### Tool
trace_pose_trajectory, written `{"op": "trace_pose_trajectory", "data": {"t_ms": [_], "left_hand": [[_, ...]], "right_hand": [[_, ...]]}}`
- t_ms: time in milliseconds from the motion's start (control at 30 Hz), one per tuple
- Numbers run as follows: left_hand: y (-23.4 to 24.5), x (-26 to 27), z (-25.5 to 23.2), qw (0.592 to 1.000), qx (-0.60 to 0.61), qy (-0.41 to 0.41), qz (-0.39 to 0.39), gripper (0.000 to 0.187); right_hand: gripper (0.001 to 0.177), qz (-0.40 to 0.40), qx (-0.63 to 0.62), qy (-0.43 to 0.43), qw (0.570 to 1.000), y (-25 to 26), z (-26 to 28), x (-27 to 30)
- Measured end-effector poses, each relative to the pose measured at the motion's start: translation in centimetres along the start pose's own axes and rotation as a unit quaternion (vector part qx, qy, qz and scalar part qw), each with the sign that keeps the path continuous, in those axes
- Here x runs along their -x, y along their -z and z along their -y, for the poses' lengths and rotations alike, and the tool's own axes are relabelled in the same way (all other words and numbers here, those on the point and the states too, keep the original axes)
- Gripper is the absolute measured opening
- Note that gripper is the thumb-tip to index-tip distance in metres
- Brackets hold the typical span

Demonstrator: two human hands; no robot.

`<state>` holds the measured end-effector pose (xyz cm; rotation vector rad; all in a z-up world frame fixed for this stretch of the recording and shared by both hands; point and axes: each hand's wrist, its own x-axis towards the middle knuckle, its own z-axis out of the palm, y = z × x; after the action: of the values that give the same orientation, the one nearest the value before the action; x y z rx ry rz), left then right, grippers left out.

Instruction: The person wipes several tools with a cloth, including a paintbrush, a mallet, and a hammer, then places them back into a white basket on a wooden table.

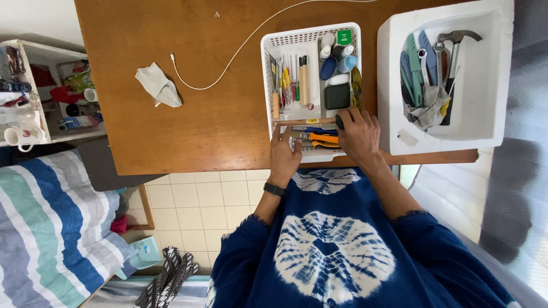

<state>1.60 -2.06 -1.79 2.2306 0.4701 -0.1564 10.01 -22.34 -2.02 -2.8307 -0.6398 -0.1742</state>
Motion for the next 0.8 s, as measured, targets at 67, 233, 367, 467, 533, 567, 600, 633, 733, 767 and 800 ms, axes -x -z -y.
{"op": "trace_pose_trajectory", "data": {"t_ms": [67, 233, 367, 467, 533, 567, 600, 633, 733, 767, 800], "left_hand": [[0.0, -0.3, -0.4, 1.0, 0.004, 0.001, 0.008, 0.055], [-0.4, -0.8, 0.1, 1.0, 0.001, -0.01, 0.029, 0.056], [-1.2, -1.2, 1.0, 0.999, 0.0, -0.045, 0.025, 0.052], [-1.2, -1.2, 1.2, 0.997, -0.01, -0.068, 0.018, 0.051], [-1.4, -1.2, 1.4, 0.997, -0.009, -0.079, 0.016, 0.05], [-1.6, -1.3, 1.6, 0.996, -0.019, -0.083, 0.016, 0.051], [-1.8, -1.3, 1.9, 0.996, -0.029, -0.087, 0.016, 0.051], [-2.0, -1.4, 2.0, 0.996, -0.028, -0.087, 0.017, 0.051], [-2.4, -1.5, 2.4, 0.996, -0.042, -0.083, 0.015, 0.051], [-2.4, -1.5, 2.4, 0.996, -0.041, -0.082, 0.016, 0.051], [-2.5, -1.5, 2.4, 0.996, -0.04, -0.082, 0.017, 0.051]], "right_hand": [[0.047, -0.013, 0.021, 0.012, 1.0, -0.8, -0.2, 0.1], [0.044, -0.027, 0.04, 0.032, 0.998, 0.1, 0.4, -0.4], [0.044, -0.026, 0.043, 0.034, 0.998, -0.1, 0.3, -0.7], [0.044, -0.022, 0.052, 0.034, 0.998, -0.6, 0.2, -0.6], [0.045, -0.021, 0.061, 0.033, 0.997, -0.8, 0.2, -0.6], [0.045, -0.009, 0.059, 0.032, 0.998, -0.9, 0.2, -0.6], [0.046, 0.003, 0.056, 0.031, 0.998, -0.9, 0.2, -0.7], [0.046, 0.003, 0.057, 0.03, 0.998, -0.9, 0.1, -0.7], [0.044, 0.018, 0.058, 0.033, 0.998, -0.8, 0.1, -1.0], [0.044, 0.027, 0.06, 0.032, 0.997, -0.8, 0.1, -1.0], [0.044, 0.036, 0.063, 0.032, 0.997, -0.7, 0.2, -1.0]]}}
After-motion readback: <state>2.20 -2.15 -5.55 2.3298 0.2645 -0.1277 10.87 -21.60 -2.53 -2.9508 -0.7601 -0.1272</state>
